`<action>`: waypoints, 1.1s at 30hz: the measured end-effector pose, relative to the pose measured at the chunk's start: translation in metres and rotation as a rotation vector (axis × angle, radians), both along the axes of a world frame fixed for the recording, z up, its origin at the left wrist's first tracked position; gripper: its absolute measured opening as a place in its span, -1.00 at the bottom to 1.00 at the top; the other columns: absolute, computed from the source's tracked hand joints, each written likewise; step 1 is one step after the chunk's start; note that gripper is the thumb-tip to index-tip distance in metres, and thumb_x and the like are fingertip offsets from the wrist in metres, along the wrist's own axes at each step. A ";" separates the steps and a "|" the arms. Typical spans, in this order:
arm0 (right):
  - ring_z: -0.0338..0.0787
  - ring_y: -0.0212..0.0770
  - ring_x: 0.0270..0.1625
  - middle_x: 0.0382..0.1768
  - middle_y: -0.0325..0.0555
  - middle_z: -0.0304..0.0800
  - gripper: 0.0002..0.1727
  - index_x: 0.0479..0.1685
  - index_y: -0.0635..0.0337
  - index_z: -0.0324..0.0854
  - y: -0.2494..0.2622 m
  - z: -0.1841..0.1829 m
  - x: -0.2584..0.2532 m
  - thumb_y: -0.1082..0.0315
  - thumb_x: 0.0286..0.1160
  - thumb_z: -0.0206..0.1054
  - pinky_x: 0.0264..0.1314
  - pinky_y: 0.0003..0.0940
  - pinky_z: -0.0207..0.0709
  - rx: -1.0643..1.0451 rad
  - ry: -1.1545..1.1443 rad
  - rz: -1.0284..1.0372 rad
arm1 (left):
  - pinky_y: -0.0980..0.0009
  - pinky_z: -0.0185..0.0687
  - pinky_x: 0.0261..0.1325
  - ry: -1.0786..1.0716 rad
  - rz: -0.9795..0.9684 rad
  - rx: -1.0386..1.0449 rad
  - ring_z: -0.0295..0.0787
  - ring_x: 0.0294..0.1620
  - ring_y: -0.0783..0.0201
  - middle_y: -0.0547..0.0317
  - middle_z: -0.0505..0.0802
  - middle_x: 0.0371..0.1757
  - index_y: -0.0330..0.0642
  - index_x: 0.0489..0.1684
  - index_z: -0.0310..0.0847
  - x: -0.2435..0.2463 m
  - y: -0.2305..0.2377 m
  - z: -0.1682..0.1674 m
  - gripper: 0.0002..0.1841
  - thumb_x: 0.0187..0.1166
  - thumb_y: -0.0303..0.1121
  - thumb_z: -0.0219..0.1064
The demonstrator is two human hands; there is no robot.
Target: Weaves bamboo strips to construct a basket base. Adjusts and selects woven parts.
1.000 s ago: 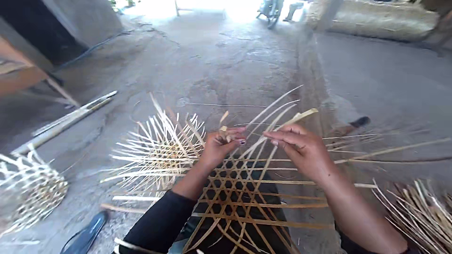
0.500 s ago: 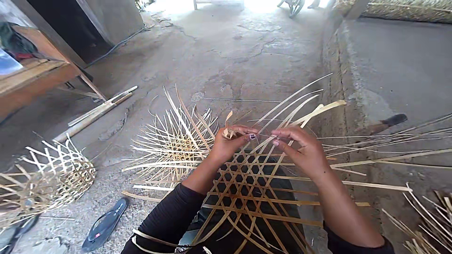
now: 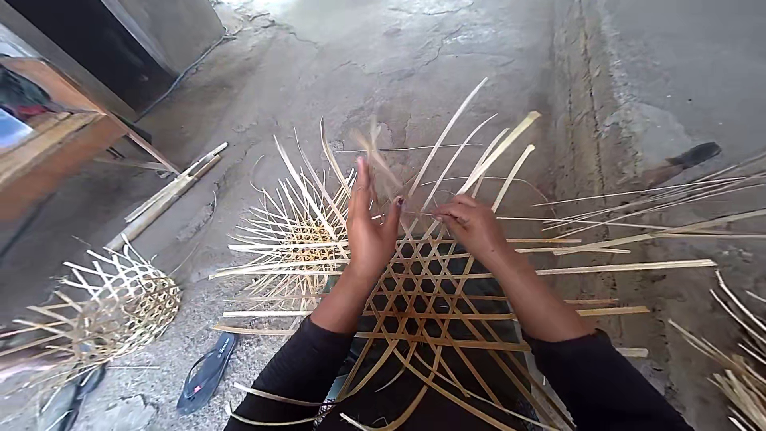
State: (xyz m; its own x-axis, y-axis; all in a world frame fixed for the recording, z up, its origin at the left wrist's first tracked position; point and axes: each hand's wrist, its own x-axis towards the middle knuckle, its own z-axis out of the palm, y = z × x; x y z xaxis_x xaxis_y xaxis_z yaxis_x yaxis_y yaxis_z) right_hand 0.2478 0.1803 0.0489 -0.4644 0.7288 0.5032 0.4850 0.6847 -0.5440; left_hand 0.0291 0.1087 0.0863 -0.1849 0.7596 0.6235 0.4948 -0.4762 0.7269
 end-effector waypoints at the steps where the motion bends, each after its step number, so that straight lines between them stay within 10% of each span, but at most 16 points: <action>1: 0.84 -0.16 0.02 -0.02 -0.07 0.85 -0.82 0.03 0.09 0.87 0.005 -0.003 0.001 0.37 0.62 0.38 0.16 -0.14 0.74 -0.029 0.010 -0.010 | 0.15 0.48 0.66 0.080 0.089 -0.058 0.43 0.71 0.13 -0.09 0.32 0.81 -0.25 0.88 -0.03 -0.004 -0.008 0.005 -0.17 0.62 -0.38 0.39; 6: 0.83 -0.17 -0.02 -0.03 -0.04 0.84 -0.84 -0.01 0.10 0.87 0.024 -0.008 0.000 0.39 0.59 0.41 0.13 -0.18 0.74 -0.123 0.008 0.019 | 0.06 0.84 0.06 0.254 0.127 -0.595 0.92 -0.10 0.10 -0.07 0.81 0.33 -0.23 0.87 -0.01 -0.014 -0.009 -0.001 -0.19 0.66 -0.31 0.40; 14: 0.78 -0.14 0.02 0.04 0.02 0.74 -0.72 0.05 0.07 0.88 0.030 -0.013 0.001 0.57 0.55 0.35 0.13 -0.17 0.74 -0.159 -0.078 0.024 | -0.13 0.74 0.01 0.196 0.194 -0.777 0.88 -0.21 -0.01 0.01 0.92 -0.23 -0.16 0.75 0.27 -0.013 0.029 -0.061 -0.17 0.46 -0.14 0.58; 25: 0.80 -0.14 0.02 0.06 -0.04 0.76 -0.69 0.16 -0.06 0.87 0.028 0.002 0.000 0.48 0.62 0.34 0.10 -0.07 0.74 -0.196 -0.219 -0.047 | -0.05 0.74 0.00 0.081 0.159 -0.724 0.85 -0.23 0.04 0.02 0.90 -0.23 -0.08 0.61 0.49 -0.007 0.020 -0.066 -0.41 0.52 -0.36 0.45; 33: 0.80 -0.15 0.03 0.06 0.00 0.79 -0.72 0.11 -0.02 0.88 0.033 0.006 0.008 0.45 0.65 0.29 0.08 -0.16 0.72 -0.177 -0.246 -0.043 | -0.16 0.75 0.12 -0.091 0.036 -0.900 0.90 -0.08 -0.10 -0.20 0.89 0.00 -0.17 0.86 0.02 -0.030 0.036 -0.057 -0.11 0.52 -0.27 0.49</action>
State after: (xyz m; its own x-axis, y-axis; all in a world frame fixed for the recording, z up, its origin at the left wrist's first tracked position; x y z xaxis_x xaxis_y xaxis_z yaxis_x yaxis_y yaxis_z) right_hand 0.2553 0.2128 0.0550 -0.5232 0.8168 0.2430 0.6437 0.5656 -0.5154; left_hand -0.0011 0.1446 0.0293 -0.2379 0.9457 -0.2214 0.4206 0.3058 0.8542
